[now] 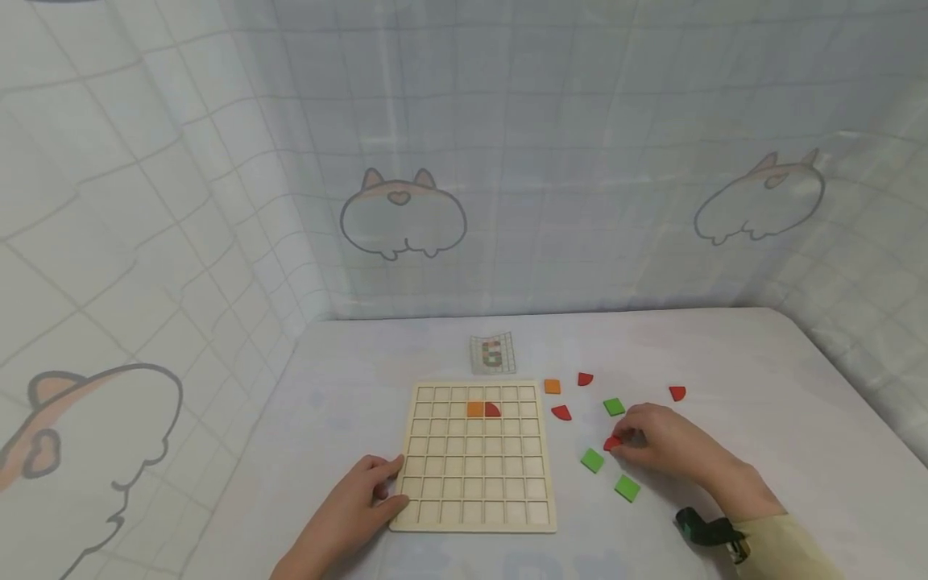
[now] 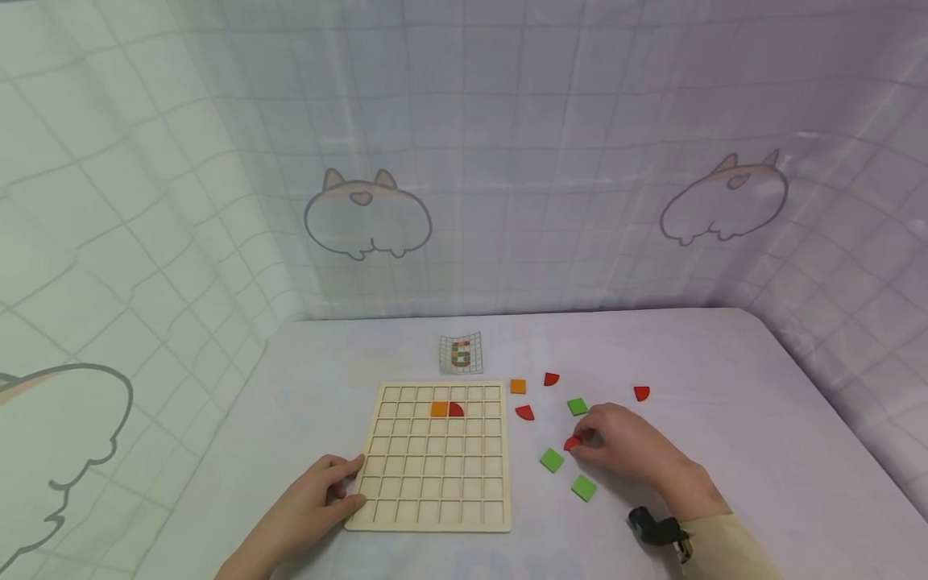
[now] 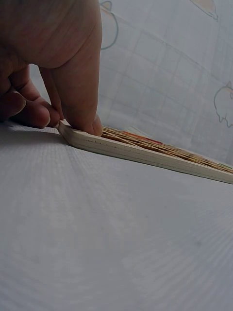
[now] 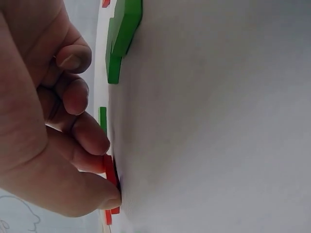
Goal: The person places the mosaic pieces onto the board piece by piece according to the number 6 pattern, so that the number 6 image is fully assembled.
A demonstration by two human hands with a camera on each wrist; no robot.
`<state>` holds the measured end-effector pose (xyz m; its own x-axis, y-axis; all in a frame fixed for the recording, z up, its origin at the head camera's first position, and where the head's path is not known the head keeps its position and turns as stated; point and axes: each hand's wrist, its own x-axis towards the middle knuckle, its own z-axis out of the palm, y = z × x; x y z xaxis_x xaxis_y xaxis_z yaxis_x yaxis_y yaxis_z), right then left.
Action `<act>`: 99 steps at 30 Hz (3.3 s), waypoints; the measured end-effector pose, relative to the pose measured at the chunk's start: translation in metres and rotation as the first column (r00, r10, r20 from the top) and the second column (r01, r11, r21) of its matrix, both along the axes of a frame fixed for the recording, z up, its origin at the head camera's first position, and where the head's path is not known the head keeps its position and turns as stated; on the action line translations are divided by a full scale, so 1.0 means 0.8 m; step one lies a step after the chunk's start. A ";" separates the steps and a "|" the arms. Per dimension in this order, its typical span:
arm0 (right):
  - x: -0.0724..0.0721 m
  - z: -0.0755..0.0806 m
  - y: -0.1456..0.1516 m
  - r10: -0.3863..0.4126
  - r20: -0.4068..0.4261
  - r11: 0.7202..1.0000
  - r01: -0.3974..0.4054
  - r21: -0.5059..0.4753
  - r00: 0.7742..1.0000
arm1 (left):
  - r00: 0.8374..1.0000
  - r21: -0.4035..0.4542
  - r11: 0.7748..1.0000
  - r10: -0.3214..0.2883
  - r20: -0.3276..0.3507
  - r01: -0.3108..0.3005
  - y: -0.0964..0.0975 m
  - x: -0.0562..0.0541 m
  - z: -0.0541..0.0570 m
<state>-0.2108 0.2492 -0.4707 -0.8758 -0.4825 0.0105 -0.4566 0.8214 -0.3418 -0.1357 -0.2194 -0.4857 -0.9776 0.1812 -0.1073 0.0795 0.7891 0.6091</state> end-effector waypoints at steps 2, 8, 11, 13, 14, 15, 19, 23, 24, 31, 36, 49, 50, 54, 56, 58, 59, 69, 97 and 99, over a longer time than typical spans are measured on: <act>-0.002 0.001 -0.003 0.000 -0.004 1.000 0.000 0.002 1.000 | 1.000 -0.001 1.000 0.006 0.004 -0.006 0.001 0.001 0.001; -0.009 0.011 -0.018 0.029 -0.056 1.000 -0.028 0.003 0.998 | 1.000 0.006 1.000 0.002 -0.017 -0.002 0.000 0.002 0.002; -0.015 0.017 -0.027 0.077 -0.081 0.997 -0.078 -0.008 0.994 | 1.000 0.009 1.000 -0.001 -0.023 0.002 0.000 0.003 0.003; -0.020 0.020 -0.035 0.099 -0.085 0.995 -0.100 -0.007 0.991 | 1.000 0.010 1.000 -0.005 -0.023 0.005 0.000 0.003 0.003; -0.023 0.022 -0.039 0.113 -0.086 0.993 -0.114 -0.007 0.990 | 1.000 0.013 1.000 -0.004 -0.021 0.005 0.000 0.003 0.004; -0.026 0.022 -0.044 0.124 -0.089 0.992 -0.125 -0.004 0.988 | 1.000 0.015 1.000 -0.005 -0.018 0.005 0.000 0.002 0.004; -0.036 0.024 -0.063 0.163 -0.099 0.986 -0.165 -0.004 0.982 | 1.000 0.016 1.000 -0.006 -0.008 0.006 0.000 0.002 0.002; -0.046 0.026 -0.084 0.210 -0.113 0.977 -0.213 -0.020 0.971 | 1.000 0.017 1.000 -0.013 -0.002 0.013 -0.002 0.000 0.001; -0.048 0.027 -0.089 0.218 -0.113 0.975 -0.222 -0.021 0.969 | 1.000 0.020 1.000 -0.014 -0.001 0.014 -0.002 0.000 0.000; -0.064 0.034 -0.123 0.280 -0.120 0.959 -0.282 -0.003 0.953 | 1.000 0.026 0.999 -0.029 0.004 0.029 -0.003 0.001 0.000; -0.074 0.039 -0.144 0.311 -0.114 0.950 -0.313 -0.005 0.944 | 0.999 0.031 0.999 -0.033 0.000 0.033 -0.004 0.002 -0.001; -0.092 0.037 -0.203 0.418 -0.111 0.908 -0.418 0.020 0.902 | 0.999 0.044 0.998 -0.045 -0.006 0.045 -0.005 0.002 -0.002; -0.093 0.037 -0.207 0.418 -0.104 0.908 -0.418 0.021 0.902 | 0.999 0.040 0.998 -0.045 -0.004 0.045 -0.005 0.002 -0.003; -0.099 0.032 -0.220 0.429 -0.101 0.904 -0.427 0.042 0.898 | 0.999 0.025 0.999 -0.046 -0.003 0.046 -0.006 0.001 -0.004; -0.102 0.029 -0.225 0.436 -0.104 0.900 -0.433 0.045 0.894 | 0.999 0.023 0.999 -0.047 -0.001 0.047 -0.006 0.000 -0.004; -0.104 0.027 -0.230 0.440 -0.107 0.898 -0.438 0.045 0.891 | 0.999 0.021 0.999 -0.047 0.002 0.047 -0.006 0.001 -0.004; -0.105 0.027 -0.233 0.437 -0.100 0.900 -0.435 0.043 0.894 | 0.999 0.021 0.999 -0.045 0.006 0.045 -0.005 0.001 -0.004; -0.110 0.017 -0.257 0.394 -0.027 0.919 -0.393 0.026 0.919 | 0.999 0.024 0.999 -0.038 0.021 0.037 -0.004 0.002 -0.001; -0.110 0.017 -0.270 0.301 0.131 0.953 -0.301 -0.021 0.945 | 0.998 0.045 0.997 -0.056 -0.010 0.056 -0.004 0.003 0.000; -0.109 0.017 -0.271 0.296 0.135 0.955 -0.296 -0.020 0.946 | 0.998 0.045 0.997 -0.056 -0.008 0.056 -0.004 0.003 0.000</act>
